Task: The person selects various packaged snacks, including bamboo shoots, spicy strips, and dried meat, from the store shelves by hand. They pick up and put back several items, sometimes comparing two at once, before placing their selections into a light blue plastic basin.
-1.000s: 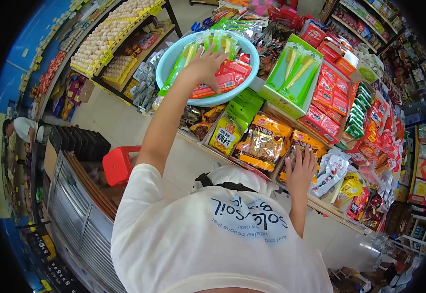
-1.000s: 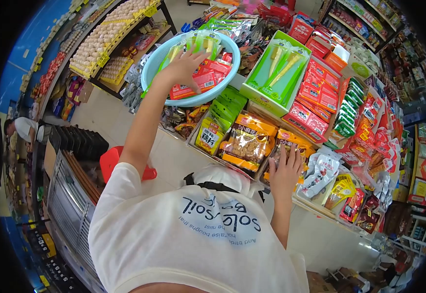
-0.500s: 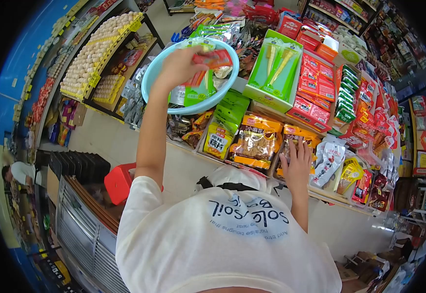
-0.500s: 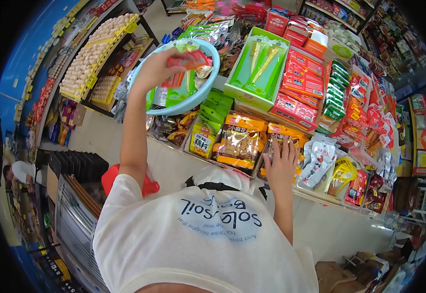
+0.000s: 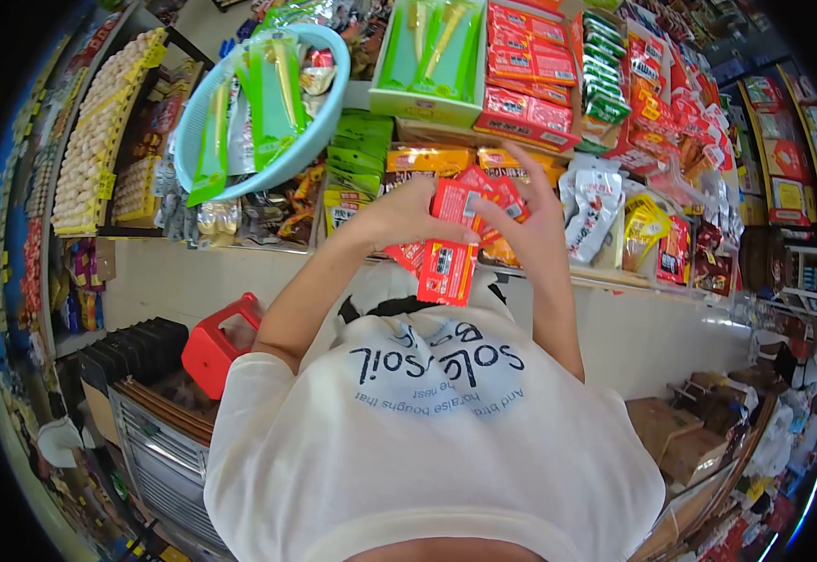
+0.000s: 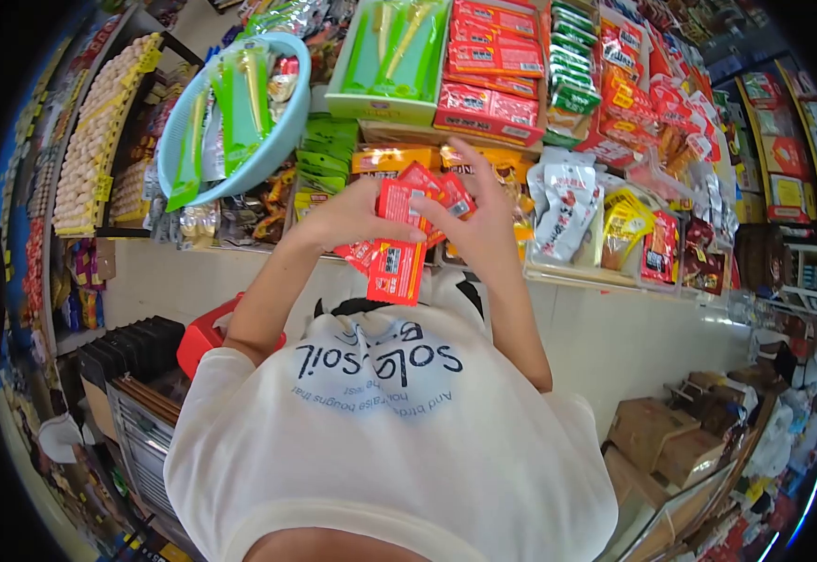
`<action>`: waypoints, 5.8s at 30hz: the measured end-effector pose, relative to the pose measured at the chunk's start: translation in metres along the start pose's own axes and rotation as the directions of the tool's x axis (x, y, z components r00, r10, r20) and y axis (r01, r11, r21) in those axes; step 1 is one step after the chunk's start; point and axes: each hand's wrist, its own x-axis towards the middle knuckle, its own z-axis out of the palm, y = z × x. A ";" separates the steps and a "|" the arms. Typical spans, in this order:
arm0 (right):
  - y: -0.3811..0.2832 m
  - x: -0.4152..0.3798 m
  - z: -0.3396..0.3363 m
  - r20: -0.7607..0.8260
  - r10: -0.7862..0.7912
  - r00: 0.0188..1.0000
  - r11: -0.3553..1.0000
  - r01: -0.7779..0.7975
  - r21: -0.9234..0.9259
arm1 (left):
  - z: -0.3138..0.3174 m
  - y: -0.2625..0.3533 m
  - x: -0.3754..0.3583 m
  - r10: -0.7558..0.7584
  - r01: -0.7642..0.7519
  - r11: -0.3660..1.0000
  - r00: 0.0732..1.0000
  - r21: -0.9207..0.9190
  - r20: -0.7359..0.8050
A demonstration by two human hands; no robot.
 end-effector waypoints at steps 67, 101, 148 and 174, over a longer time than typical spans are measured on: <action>-0.001 0.047 -0.013 -0.100 0.065 0.993 0.992 -0.075 -0.099 | 0.003 -0.061 -0.041 -0.039 -0.198 0.828 0.913 -0.525 -0.406; -0.019 0.073 -0.059 -0.464 -0.128 0.877 0.986 0.164 0.038 | 0.007 -0.069 -0.034 -0.044 -0.447 0.713 0.740 -0.540 -0.671; 0.022 0.118 -0.076 -0.254 -0.528 0.810 0.559 0.107 -0.822 | 0.018 -0.065 -0.040 -0.005 -0.267 0.834 0.872 -0.484 -0.490; 0.109 -0.010 0.027 0.284 -0.276 0.918 0.549 0.393 -0.738 | 0.017 -0.075 -0.034 0.050 -0.338 0.857 0.807 -0.390 -0.589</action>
